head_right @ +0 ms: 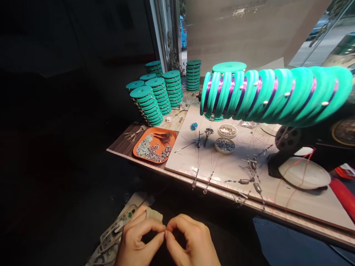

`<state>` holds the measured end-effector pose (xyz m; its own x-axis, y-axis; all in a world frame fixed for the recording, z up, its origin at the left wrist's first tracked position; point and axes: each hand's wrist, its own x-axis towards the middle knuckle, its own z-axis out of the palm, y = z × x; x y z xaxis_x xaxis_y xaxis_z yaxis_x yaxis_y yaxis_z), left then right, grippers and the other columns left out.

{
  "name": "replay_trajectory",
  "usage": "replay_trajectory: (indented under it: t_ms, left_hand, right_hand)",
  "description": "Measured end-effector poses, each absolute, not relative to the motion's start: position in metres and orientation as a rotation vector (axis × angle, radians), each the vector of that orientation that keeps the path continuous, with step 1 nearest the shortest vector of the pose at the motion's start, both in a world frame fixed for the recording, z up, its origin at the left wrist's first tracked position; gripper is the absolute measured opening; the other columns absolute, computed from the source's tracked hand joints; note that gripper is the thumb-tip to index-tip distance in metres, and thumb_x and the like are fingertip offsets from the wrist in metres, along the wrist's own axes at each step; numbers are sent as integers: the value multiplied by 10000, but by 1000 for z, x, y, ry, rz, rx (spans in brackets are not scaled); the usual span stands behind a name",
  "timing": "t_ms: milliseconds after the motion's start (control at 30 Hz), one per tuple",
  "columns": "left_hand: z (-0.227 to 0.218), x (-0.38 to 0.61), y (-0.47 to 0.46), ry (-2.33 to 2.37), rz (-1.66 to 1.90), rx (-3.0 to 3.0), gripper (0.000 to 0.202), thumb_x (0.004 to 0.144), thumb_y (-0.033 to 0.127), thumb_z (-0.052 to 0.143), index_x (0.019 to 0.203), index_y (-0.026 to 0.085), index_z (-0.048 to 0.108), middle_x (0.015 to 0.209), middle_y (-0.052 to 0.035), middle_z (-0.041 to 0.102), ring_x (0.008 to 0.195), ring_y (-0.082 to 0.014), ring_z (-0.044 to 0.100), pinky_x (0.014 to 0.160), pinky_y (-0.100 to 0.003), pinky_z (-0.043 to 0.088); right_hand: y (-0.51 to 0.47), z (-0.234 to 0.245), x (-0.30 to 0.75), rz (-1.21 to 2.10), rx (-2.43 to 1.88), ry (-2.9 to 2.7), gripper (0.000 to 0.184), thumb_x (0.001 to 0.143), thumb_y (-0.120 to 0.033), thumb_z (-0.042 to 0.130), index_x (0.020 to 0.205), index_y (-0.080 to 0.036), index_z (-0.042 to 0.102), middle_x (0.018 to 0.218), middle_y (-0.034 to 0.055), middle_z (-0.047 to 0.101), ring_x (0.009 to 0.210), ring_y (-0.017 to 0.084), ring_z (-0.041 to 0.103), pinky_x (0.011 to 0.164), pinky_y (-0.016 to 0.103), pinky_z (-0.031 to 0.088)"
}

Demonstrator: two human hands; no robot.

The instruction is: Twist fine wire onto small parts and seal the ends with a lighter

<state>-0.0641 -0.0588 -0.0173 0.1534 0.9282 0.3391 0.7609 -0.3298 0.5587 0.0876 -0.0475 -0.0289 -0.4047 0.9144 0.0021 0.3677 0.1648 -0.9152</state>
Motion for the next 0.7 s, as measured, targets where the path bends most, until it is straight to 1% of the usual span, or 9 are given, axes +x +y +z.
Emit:
replay_trajectory:
  t_ms: [133, 267, 467, 700]
  left_hand:
    - [-16, -64, -60, 1642, 925, 2180, 182, 663, 45, 570, 533, 172, 584, 481, 20, 567, 465, -124, 542, 493, -256, 450]
    - [-15, -65, -60, 1643, 936, 2170, 178, 654, 34, 584, 542, 170, 604, 486, 7, 573, 527, -153, 566, 522, -275, 470]
    - [-14, -65, -60, 1651, 935, 2140, 180, 604, -4, 620, 538, 164, 620, 485, 1, 580, 534, -157, 571, 496, -259, 462]
    - [-16, -65, -61, 1639, 906, 2124, 169, 618, 1, 620, 558, 158, 628, 501, -5, 598, 510, -153, 576, 485, -264, 447]
  right_hand:
    - [-47, -27, 87, 1200, -1215, -1881, 175, 820, -208, 472, 684, -178, 578, 648, 3, 623, 571, 129, 579, 542, 189, 437]
    - [-47, -24, 86, 1190, -1226, -1885, 176, 819, -201, 468, 683, -179, 578, 641, 4, 625, 562, 131, 582, 536, 186, 443]
    - [-47, -28, 87, 1162, -1199, -1916, 165, 818, -189, 472, 689, -184, 575, 643, 2, 627, 558, 127, 585, 533, 181, 443]
    - [-48, -29, 88, 1146, -1172, -1935, 157, 829, -190, 467, 710, -185, 570, 664, 5, 629, 575, 125, 595, 542, 178, 449]
